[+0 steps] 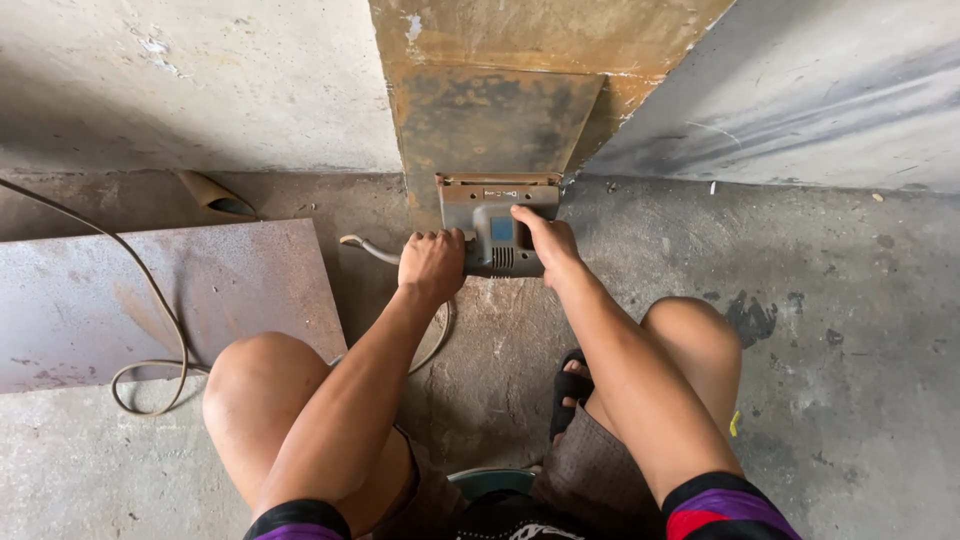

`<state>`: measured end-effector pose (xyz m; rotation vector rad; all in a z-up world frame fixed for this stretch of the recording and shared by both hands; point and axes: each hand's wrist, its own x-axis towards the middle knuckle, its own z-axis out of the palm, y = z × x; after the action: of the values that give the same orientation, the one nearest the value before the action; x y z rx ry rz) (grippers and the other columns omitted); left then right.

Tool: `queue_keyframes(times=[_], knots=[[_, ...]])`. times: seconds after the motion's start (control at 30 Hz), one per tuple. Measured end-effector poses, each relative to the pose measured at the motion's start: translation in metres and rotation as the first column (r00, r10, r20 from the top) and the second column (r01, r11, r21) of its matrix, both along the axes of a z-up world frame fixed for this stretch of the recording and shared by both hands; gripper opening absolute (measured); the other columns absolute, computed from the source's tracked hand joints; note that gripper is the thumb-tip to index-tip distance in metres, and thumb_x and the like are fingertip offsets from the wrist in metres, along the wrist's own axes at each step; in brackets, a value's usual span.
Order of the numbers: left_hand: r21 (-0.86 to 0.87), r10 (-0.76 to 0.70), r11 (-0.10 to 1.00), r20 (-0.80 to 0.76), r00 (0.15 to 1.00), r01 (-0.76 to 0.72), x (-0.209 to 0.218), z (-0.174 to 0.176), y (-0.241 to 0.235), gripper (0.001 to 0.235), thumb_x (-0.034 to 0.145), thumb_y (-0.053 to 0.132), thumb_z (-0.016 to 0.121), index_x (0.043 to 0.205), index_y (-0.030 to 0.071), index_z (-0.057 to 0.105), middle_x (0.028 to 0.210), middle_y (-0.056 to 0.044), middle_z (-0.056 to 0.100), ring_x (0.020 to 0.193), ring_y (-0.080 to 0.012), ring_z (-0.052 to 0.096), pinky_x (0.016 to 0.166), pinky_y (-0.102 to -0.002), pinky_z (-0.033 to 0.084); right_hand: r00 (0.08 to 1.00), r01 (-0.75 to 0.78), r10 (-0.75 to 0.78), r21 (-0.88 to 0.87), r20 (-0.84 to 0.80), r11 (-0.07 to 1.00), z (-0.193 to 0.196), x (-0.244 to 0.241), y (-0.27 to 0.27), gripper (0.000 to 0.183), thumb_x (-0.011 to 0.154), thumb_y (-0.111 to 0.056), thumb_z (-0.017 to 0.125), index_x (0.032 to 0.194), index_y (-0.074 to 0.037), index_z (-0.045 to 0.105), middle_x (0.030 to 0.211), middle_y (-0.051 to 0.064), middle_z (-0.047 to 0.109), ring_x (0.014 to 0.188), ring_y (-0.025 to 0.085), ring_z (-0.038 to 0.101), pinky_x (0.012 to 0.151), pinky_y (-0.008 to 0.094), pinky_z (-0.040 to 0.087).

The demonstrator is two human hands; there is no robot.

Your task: Using a power sander to smooth the surface of a metal plate on the floor

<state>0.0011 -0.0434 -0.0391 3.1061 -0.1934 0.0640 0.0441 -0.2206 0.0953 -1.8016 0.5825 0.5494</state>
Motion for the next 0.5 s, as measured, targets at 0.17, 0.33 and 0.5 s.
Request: queue_keyframes(times=[0.17,0.33,0.5], knots=[[-0.022,-0.006,1.0,0.022,1.0,0.006,0.007,0.018,-0.01,0.016,0.083,0.023,0.055,0.094,0.014,0.063,0.081,-0.004,0.071,0.078,-0.0286,0.075,0.073,-0.041,0.052,0.999,-0.033,0.034,-0.085,0.02,0.996,0.006,0.004,-0.007,0.104,0.073,-0.063,0.08,0.139,0.014,0.054,0.139,0.032,0.057,0.139,0.043,0.05,0.109,0.056,0.041],[-0.071,-0.037,0.996,0.144,0.989,0.047,0.017,0.079,-0.006,0.021,0.076,0.026,0.062,0.093,0.013,0.063,0.08,-0.006,0.071,0.077,-0.0301,0.075,0.071,-0.04,0.052,0.988,-0.007,-0.001,0.051,0.153,0.999,0.077,-0.003,0.0,0.101,0.077,-0.056,0.08,0.141,0.017,0.049,0.146,0.038,0.049,0.141,0.048,0.045,0.111,0.061,0.038],[-0.037,-0.055,0.997,0.202,0.978,0.063,0.021,0.082,-0.001,0.025,0.073,0.029,0.067,0.092,0.013,0.063,0.079,-0.006,0.071,0.076,-0.0302,0.074,0.072,-0.04,0.051,0.974,0.071,-0.109,0.191,0.198,0.979,0.091,-0.006,0.01,0.1,0.079,-0.053,0.078,0.143,0.016,0.046,0.148,0.039,0.047,0.143,0.048,0.043,0.111,0.064,0.037]])
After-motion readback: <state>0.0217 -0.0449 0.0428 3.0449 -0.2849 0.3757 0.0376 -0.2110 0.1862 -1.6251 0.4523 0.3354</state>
